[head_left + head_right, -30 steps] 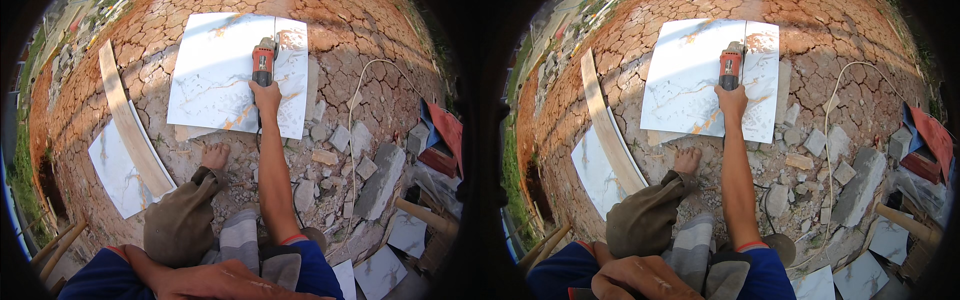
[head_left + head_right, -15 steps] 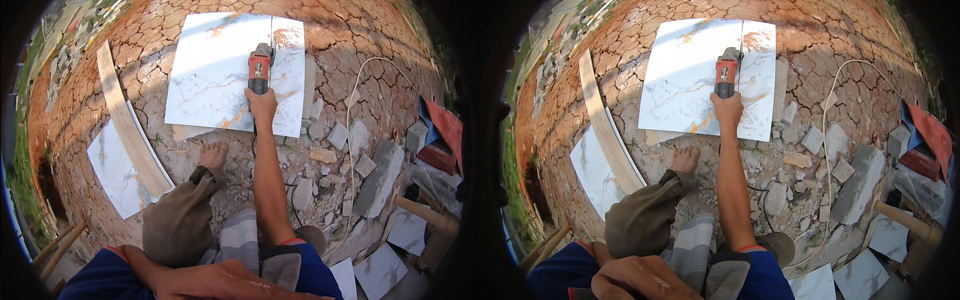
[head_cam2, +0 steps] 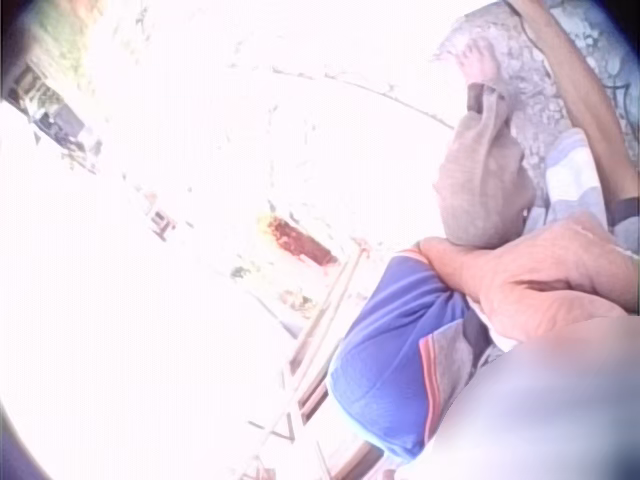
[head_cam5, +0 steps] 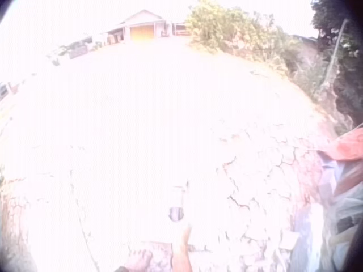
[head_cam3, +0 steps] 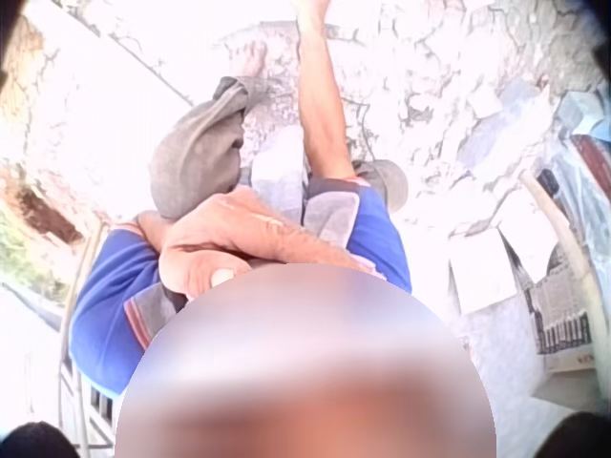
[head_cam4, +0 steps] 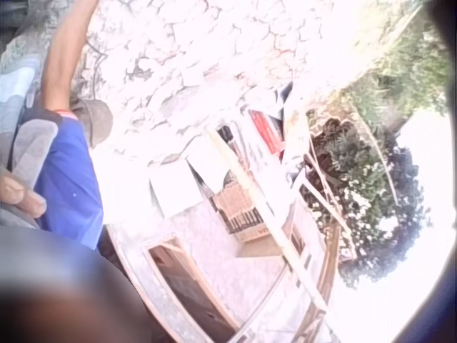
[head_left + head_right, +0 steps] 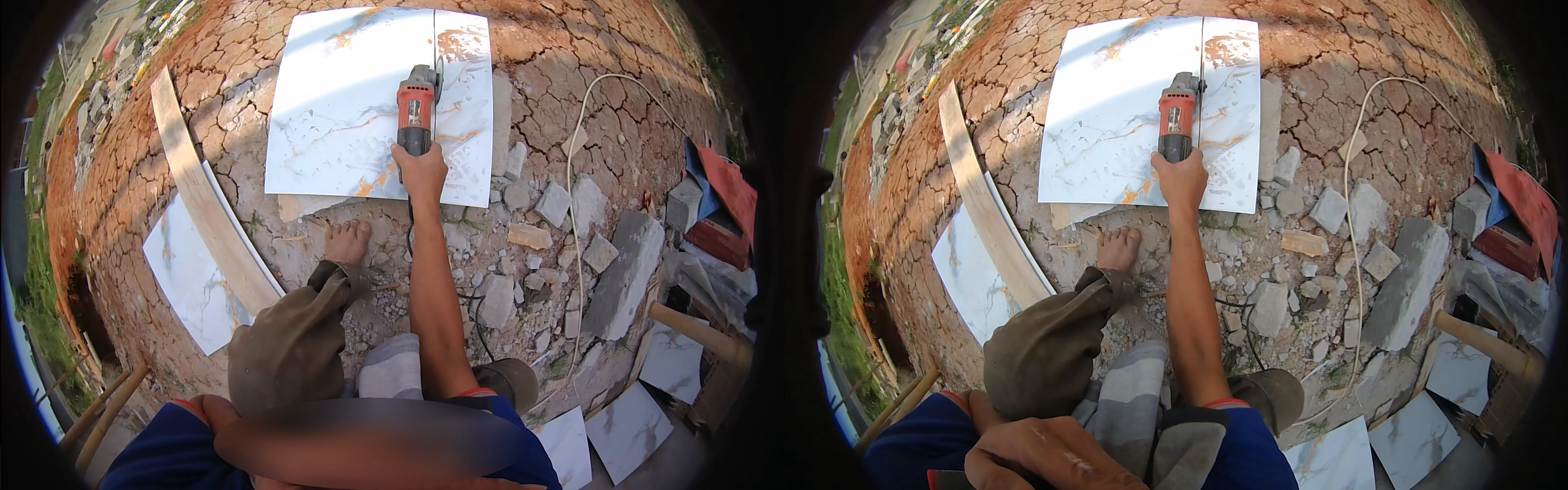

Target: The person measures a white marble-patterned tile with a wooden plank, then uses an angle grinder to cut the tile in half. They separate the two pieces and place them on the ground.

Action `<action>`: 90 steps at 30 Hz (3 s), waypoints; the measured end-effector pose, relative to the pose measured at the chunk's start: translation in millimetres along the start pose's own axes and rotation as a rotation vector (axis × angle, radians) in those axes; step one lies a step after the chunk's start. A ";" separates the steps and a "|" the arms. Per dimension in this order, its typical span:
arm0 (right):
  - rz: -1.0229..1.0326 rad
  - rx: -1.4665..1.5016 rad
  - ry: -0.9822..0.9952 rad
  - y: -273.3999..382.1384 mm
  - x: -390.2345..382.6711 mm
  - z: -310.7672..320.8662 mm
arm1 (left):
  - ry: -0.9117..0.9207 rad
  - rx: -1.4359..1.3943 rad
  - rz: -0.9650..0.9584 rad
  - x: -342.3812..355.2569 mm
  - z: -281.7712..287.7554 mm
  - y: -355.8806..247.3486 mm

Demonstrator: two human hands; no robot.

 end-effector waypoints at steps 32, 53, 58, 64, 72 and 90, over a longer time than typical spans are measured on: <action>-0.002 -0.012 -0.022 -27.4 -52.5 12.6 | -0.034 0.054 0.026 -3.0 -12.9 3.4; 0.041 0.055 -0.044 -74.6 -117.2 14.0 | -0.127 -0.071 0.014 -16.9 -24.2 25.2; 0.058 0.039 -0.049 -83.3 -128.7 13.9 | -0.090 -0.037 -0.005 -14.6 -20.6 24.7; 0.057 0.044 -0.089 -92.4 -139.2 13.5 | -0.058 -0.040 0.013 -13.6 -17.1 24.7; -0.002 0.002 -0.046 -99.7 -154.8 18.4 | -0.038 -0.059 0.022 -14.9 -14.1 27.2; -0.018 -0.009 -0.061 -112.0 -174.5 20.9 | -0.004 -0.064 0.031 -20.4 -14.7 34.5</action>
Point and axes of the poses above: each hand's wrist, its own x-axis towards the middle knuckle, its own z-axis out of the back of the hand, y = z × x, the point moved 1 cm from there along x, towards the middle knuckle, and after that the axes turned 1 degree about y, right-handed, at the moved point
